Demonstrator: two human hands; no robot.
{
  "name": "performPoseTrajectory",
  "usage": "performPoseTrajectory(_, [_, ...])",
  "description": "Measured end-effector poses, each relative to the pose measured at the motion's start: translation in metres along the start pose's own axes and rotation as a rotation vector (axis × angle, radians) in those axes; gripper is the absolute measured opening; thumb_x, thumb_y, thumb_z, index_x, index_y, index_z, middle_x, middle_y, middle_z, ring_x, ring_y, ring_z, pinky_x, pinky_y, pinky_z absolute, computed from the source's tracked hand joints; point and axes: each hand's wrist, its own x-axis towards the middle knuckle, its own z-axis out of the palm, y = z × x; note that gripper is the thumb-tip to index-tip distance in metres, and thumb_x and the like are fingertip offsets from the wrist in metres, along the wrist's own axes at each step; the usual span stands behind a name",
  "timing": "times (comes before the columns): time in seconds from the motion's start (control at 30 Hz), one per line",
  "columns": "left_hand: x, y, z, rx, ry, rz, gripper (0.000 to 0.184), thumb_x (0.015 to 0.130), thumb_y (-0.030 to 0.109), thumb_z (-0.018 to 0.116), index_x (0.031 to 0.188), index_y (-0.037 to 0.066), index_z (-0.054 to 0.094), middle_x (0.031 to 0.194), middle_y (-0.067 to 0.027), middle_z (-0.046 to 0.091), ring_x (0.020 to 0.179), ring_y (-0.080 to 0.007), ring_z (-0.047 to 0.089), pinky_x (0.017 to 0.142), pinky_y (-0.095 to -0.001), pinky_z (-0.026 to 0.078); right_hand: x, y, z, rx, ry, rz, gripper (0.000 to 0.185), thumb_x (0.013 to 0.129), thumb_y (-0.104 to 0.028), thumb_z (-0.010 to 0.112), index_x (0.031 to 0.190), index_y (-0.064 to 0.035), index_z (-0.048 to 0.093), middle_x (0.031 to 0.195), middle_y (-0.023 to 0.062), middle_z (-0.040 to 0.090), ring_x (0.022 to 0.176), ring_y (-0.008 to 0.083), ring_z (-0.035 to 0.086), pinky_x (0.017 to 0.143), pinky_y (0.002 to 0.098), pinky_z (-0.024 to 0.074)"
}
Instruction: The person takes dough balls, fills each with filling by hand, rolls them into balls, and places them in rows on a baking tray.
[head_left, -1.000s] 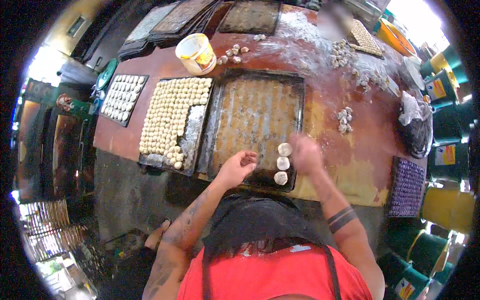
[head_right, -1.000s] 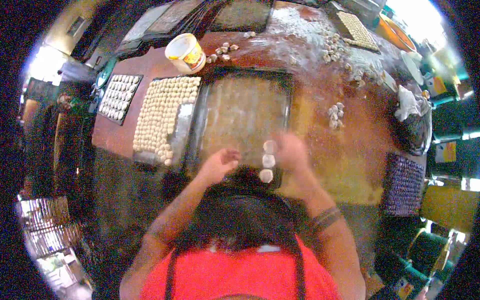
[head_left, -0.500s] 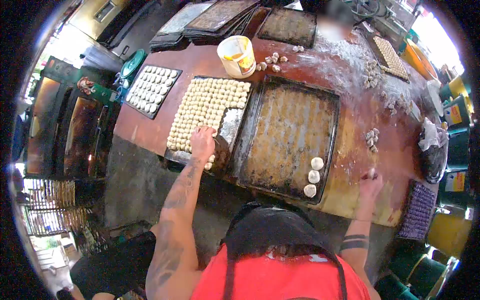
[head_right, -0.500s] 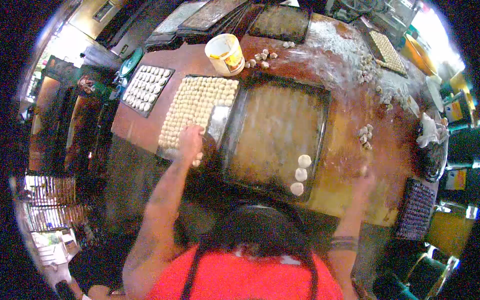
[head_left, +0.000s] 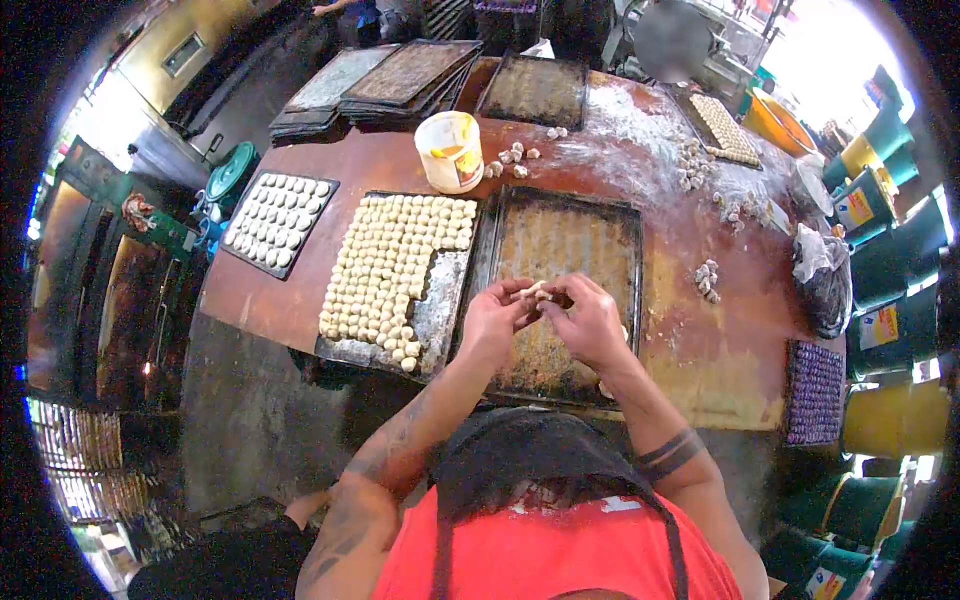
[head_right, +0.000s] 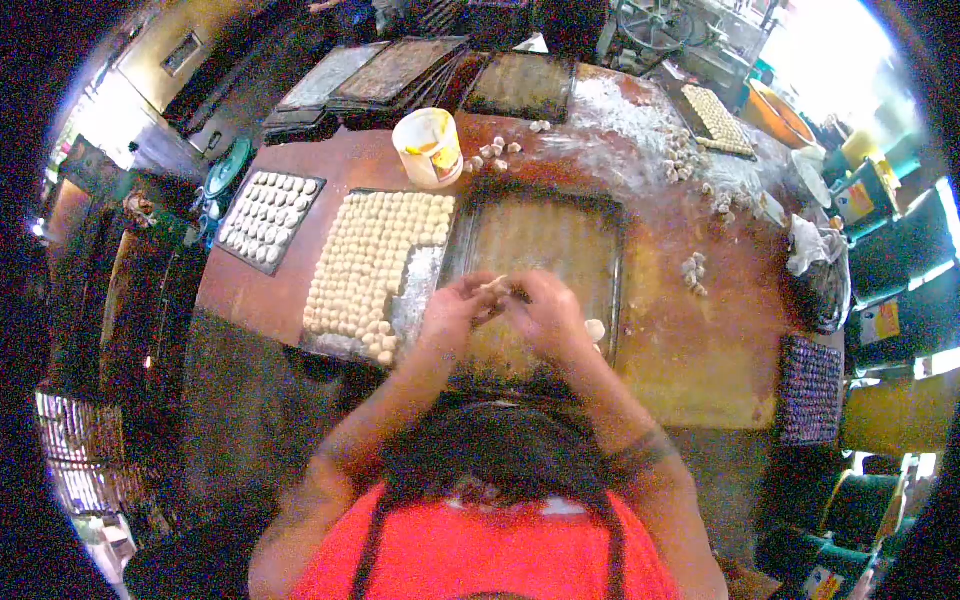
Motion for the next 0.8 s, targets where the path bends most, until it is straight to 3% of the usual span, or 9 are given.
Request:
performPoseTrajectory(0.13, [0.001,-0.005,-0.002,-0.032,-0.121,0.063,0.035,0.095,0.001,0.059,0.13,-0.001,0.055,0.118,-0.0094,0.065,0.107,-0.017,0.063,0.095,-0.0311,0.052,-0.004,-0.003,0.016,-0.136,0.039,-0.235,0.037,0.079,0.002,0.068,0.116,-0.0027,0.066,0.107,0.0155,0.062,0.101,0.0332,0.062,0.089,0.0367,0.0515])
performPoseTrajectory(0.17, [0.002,-0.008,-0.004,-0.016,-0.132,0.08,0.035,0.095,0.001,0.06,0.13,-0.001,0.055,0.117,-0.0092,0.065,0.106,-0.0168,0.063,0.095,-0.031,0.052,-0.008,-0.008,0.016,-0.164,0.087,-0.158,0.037,0.081,-0.002,0.071,0.117,-0.0031,0.067,0.112,0.0132,0.06,0.104,0.0283,0.062,0.086,0.0353,0.0515])
performPoseTrajectory(0.3, [-0.004,0.014,0.005,0.263,-0.156,0.247,0.035,0.093,0.003,0.064,0.128,-0.001,0.057,0.112,-0.0085,0.068,0.102,-0.0165,0.064,0.092,-0.0305,0.052,0.007,-0.017,-0.02,0.214,-0.192,0.251,0.03,0.089,-0.009,0.071,0.117,-0.0018,0.065,0.105,0.0063,0.064,0.094,0.0161,0.063,0.08,0.0312,0.0519])
performPoseTrajectory(0.4, [-0.003,0.013,0.015,-0.079,-0.179,0.181,0.036,0.092,0.004,0.067,0.126,-0.002,0.058,0.109,-0.0089,0.069,0.098,-0.0157,0.065,0.088,-0.0302,0.053,0.005,-0.009,-0.018,0.681,-0.109,0.365,0.024,0.093,-0.01,0.067,0.116,-0.0017,0.061,0.101,0.0045,0.066,0.091,0.0143,0.064,0.076,0.0292,0.0528])
performPoseTrajectory(0.5, [-0.003,0.028,0.027,-0.123,-0.19,0.079,0.038,0.091,0.007,0.069,0.126,-0.003,0.057,0.11,-0.0096,0.069,0.096,-0.0157,0.066,0.086,-0.0302,0.054,0.011,-0.009,-0.01,0.827,0.092,0.437,0.023,0.094,-0.009,0.066,0.115,-0.0024,0.058,0.102,0.0046,0.066,0.089,0.0128,0.064,0.073,0.0285,0.0538])
performPoseTrajectory(0.53, [-0.002,0.028,0.027,0.094,-0.142,0.187,0.038,0.092,0.008,0.069,0.126,-0.003,0.057,0.109,-0.0094,0.069,0.097,-0.0156,0.066,0.085,-0.03,0.054,0.011,-0.01,-0.004,0.851,0.156,0.444,0.023,0.094,-0.009,0.066,0.115,-0.0023,0.058,0.102,0.0048,0.066,0.088,0.0127,0.064,0.073,0.0287,0.0539])
performPoseTrajectory(0.6, [0.003,0.026,0.026,0.532,-0.047,0.403,0.037,0.093,0.011,0.069,0.125,-0.003,0.057,0.108,-0.0088,0.068,0.097,-0.0156,0.066,0.085,-0.0296,0.054,0.009,-0.01,-0.003,0.644,0.231,0.343,0.019,0.093,-0.008,0.066,0.11,-0.0027,0.061,0.1,0.0041,0.065,0.089,0.0128,0.063,0.076,0.0293,0.0527])
performPoseTrajectory(0.7, [-0.007,0.007,0.041,0.251,-0.087,0.627,0.034,0.095,0.013,0.067,0.123,-0.003,0.058,0.108,-0.0076,0.067,0.096,-0.0152,0.066,0.083,-0.0284,0.055,0.013,-0.031,-0.024,0.087,0.346,0.112,0.01,0.089,-0.005,0.067,0.099,-0.0026,0.068,0.1,0.0056,0.065,0.093,0.0172,0.063,0.081,0.0316,0.0511])
performPoseTrajectory(0.8, [0.005,0.02,0.038,-0.16,-0.212,0.112,0.032,0.094,0.011,0.067,0.122,-0.003,0.058,0.11,-0.0075,0.066,0.097,-0.0153,0.066,0.083,-0.0276,0.056,0.01,-0.043,-0.025,-0.184,0.322,-0.142,0.017,0.086,-0.004,0.068,0.103,-0.0044,0.071,0.108,0.0088,0.067,0.101,0.0253,0.064,0.088,0.0365,0.0509])
